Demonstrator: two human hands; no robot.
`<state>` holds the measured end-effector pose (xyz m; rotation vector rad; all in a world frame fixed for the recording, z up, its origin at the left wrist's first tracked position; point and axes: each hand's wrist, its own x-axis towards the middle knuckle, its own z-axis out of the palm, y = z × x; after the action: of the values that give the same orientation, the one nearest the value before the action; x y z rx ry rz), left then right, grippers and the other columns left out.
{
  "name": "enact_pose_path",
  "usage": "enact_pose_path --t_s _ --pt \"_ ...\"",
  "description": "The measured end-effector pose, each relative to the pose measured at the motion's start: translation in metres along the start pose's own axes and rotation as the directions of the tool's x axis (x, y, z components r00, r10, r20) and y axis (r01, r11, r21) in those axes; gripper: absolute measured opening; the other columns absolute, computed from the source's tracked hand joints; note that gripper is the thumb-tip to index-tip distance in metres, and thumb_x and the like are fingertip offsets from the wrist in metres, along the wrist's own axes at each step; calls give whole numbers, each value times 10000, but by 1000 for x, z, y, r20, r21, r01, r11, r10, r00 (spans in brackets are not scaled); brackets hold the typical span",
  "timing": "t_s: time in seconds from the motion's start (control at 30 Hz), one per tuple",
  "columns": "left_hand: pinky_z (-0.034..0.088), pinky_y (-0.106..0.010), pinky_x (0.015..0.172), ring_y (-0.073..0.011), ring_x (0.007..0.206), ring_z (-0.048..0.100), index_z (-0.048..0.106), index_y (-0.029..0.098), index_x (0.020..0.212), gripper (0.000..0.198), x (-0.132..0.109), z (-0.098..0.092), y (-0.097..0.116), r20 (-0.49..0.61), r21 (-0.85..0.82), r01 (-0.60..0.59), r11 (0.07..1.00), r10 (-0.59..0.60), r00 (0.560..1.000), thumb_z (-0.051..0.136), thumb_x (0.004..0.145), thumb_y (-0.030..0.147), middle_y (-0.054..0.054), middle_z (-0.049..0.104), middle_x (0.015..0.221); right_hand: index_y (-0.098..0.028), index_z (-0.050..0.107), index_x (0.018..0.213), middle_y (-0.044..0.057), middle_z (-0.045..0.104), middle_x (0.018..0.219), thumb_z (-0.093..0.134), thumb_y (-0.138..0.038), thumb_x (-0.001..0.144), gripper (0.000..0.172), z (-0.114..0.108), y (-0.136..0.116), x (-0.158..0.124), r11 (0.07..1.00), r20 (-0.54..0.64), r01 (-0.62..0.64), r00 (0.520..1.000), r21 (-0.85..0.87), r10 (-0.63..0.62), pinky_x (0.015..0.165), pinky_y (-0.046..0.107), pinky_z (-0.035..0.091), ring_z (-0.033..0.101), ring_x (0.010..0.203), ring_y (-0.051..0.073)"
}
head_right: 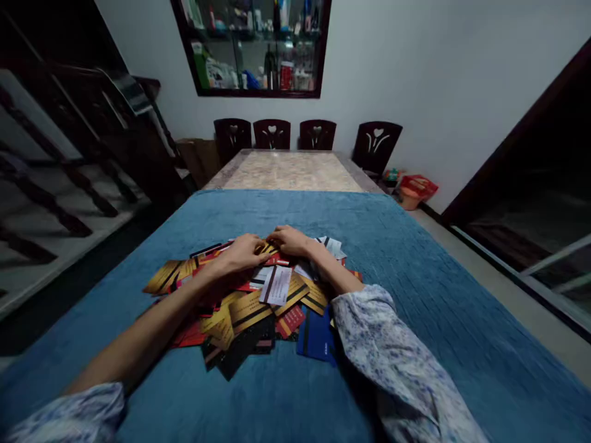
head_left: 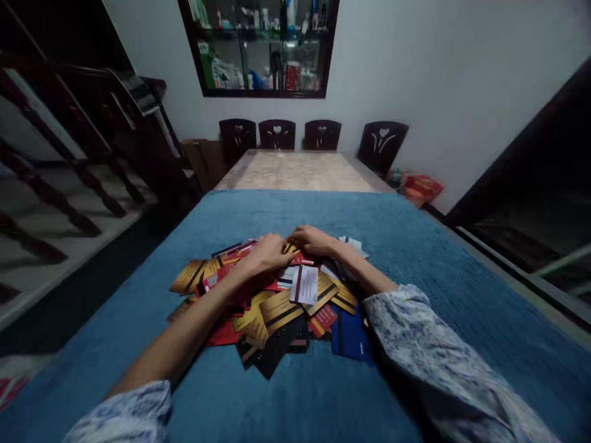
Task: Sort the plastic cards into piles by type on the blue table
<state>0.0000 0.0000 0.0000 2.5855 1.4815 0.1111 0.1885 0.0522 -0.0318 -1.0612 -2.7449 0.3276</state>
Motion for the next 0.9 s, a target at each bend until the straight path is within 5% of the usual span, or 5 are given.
enact_pose_path --t_s 0.27,0.53,0.77,0.9 --pt "454 -243 743 -224 908 664 772 166 1143 435 0 -7 -18 70 -187 13 982 0 998 678 767 365 -56 767 998 -176 755 1164 69 581 914 582 -210 943 284 -2 -6 -11 999 -75 4 997 34 -2 872 312 429 555 916 192" --pt "503 -227 726 -215 909 698 758 185 1159 503 -3 -4 -33 135 -383 81 920 -31 990 688 660 190 -28 784 1022 -151 746 1065 111 661 1050 634 -209 884 220 -6 -17 -13 993 -76 43 996 114 -34 937 369 440 588 1017 232" --pt "466 -216 578 -170 681 657 733 152 1186 608 -9 -9 -36 194 -522 137 842 -40 980 641 585 139 -23 757 859 -160 739 1102 90 691 1010 633 -214 887 246 -9 -28 -15 994 -63 68 996 87 -62 889 343 446 606 965 218" --pt "424 -206 513 -133 573 590 760 143 1046 494 -12 -18 -38 252 -569 183 802 -42 967 631 569 159 -6 715 772 -155 744 1111 90 666 1004 658 -239 881 260 -12 -34 -17 987 -59 65 997 145 -56 811 298 454 613 907 195"
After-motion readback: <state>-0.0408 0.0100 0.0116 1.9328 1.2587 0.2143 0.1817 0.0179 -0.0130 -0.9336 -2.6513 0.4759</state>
